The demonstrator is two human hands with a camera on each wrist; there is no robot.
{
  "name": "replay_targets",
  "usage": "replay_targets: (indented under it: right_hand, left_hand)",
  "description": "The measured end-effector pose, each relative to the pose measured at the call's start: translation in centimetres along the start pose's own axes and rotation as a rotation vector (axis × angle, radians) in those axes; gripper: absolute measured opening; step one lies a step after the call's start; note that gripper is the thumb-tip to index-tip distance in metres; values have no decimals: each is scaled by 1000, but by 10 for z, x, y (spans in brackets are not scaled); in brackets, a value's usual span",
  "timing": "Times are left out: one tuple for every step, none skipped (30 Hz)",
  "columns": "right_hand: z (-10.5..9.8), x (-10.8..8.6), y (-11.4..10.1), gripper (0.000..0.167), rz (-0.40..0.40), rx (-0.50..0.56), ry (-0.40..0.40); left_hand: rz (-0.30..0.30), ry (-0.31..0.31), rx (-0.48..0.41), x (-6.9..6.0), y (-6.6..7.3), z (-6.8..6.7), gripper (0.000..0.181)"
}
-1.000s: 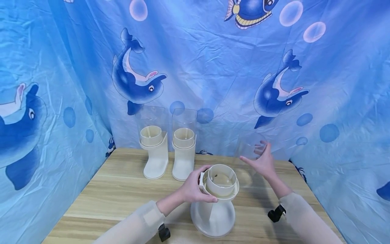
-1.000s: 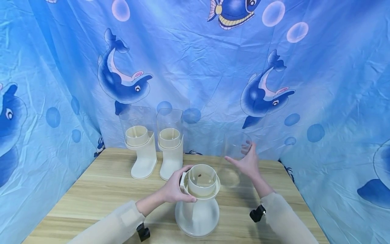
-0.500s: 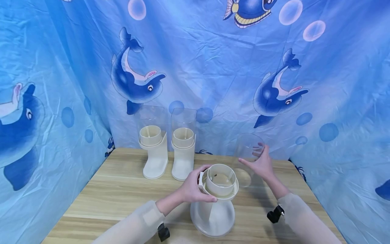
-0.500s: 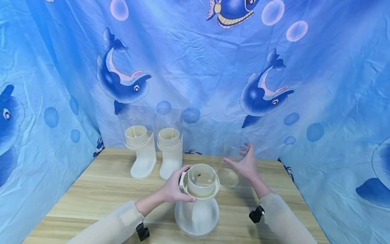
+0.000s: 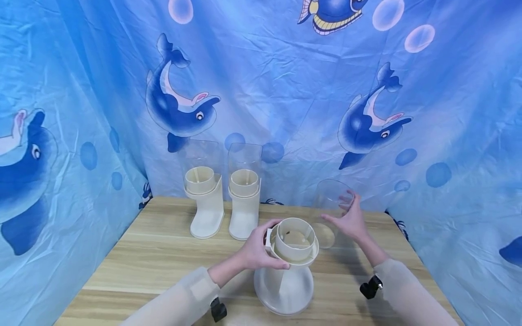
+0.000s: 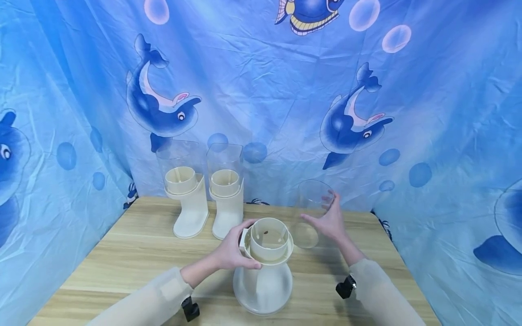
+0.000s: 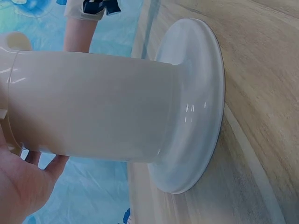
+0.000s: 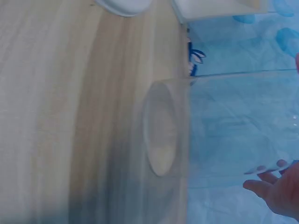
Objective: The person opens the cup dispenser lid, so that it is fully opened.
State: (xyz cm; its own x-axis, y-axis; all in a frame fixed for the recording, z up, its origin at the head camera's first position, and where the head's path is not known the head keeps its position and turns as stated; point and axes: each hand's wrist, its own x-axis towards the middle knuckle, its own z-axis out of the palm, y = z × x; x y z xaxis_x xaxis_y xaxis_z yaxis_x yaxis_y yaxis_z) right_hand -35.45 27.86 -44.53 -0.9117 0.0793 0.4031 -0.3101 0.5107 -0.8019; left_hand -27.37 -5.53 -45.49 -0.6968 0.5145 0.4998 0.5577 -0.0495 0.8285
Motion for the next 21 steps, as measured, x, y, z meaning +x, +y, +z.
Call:
replay_targets:
  right_hand:
    - [-2, 1, -2, 122, -7, 13, 8]
    - [-5, 1, -4, 119, -20, 24, 18]
    - [-8, 2, -8, 114, -41, 33, 29]
    - [-11, 3, -11, 108, -68, 36, 38]
    - [-14, 4, -13, 102, -96, 20, 42]
    - [-17, 5, -16, 95, -125, -4, 42]
    - [-20, 5, -19, 88, -151, -37, 40]
    - [-24, 6, -21, 82, -172, -68, 36]
    - [-27, 7, -23, 77, -185, -100, 28]
    - [-30, 7, -25, 74, -191, -130, 18]
    - [-32, 8, -26, 73, -191, -156, 9]
    - [-35, 9, -27, 71, -186, -179, 2]
    - [-37, 9, -28, 71, -180, -197, -5]
    - [-39, 10, -29, 71, -175, -211, -15]
    - [-40, 11, -31, 71, -171, -225, -24]
    - [-42, 11, -32, 70, -167, -238, -35]
    - [-43, 12, -33, 70, -163, -248, -45]
    - [-44, 13, -35, 71, -157, -255, -57]
    - [-45, 13, -36, 71, -152, -255, -70]
    - [-46, 14, -37, 72, -145, -258, -82]
    - [-46, 15, -39, 72, -134, -258, -92]
  left_hand:
    - [-4, 4, 3, -1, 1, 0, 99]
    - [-5, 14, 14, -1, 2, 1, 102]
    - [-11, 31, 35, -3, 3, 2, 106]
    - [-17, 53, 55, -5, 4, 4, 110]
    - [-25, 80, 80, -7, 5, 6, 115]
    - [-35, 108, 105, -10, 6, 8, 118]
    - [-38, 138, 141, -13, 7, 11, 121]
    - [-39, 165, 172, -15, 8, 13, 122]
    - [-46, 185, 193, -17, 9, 15, 121]
    - [-50, 198, 208, -19, 10, 17, 119]
    - [-52, 203, 228, -20, 12, 18, 116]
    - [-50, 201, 242, -20, 13, 17, 112]
    - [-46, 193, 254, -20, 14, 16, 110]
    - [-46, 176, 256, -19, 15, 14, 108]
    - [-50, 152, 258, -18, 15, 11, 107]
    - [-53, 124, 255, -17, 16, 7, 105]
    - [-56, 90, 252, -15, 17, 4, 106]
    - [-62, 54, 241, -15, 17, 0, 108]
    - [-71, 19, 238, -14, 18, -3, 112]
    - [-82, -10, 237, -14, 19, -6, 116]
    - [-96, -29, 234, -14, 20, -8, 119]
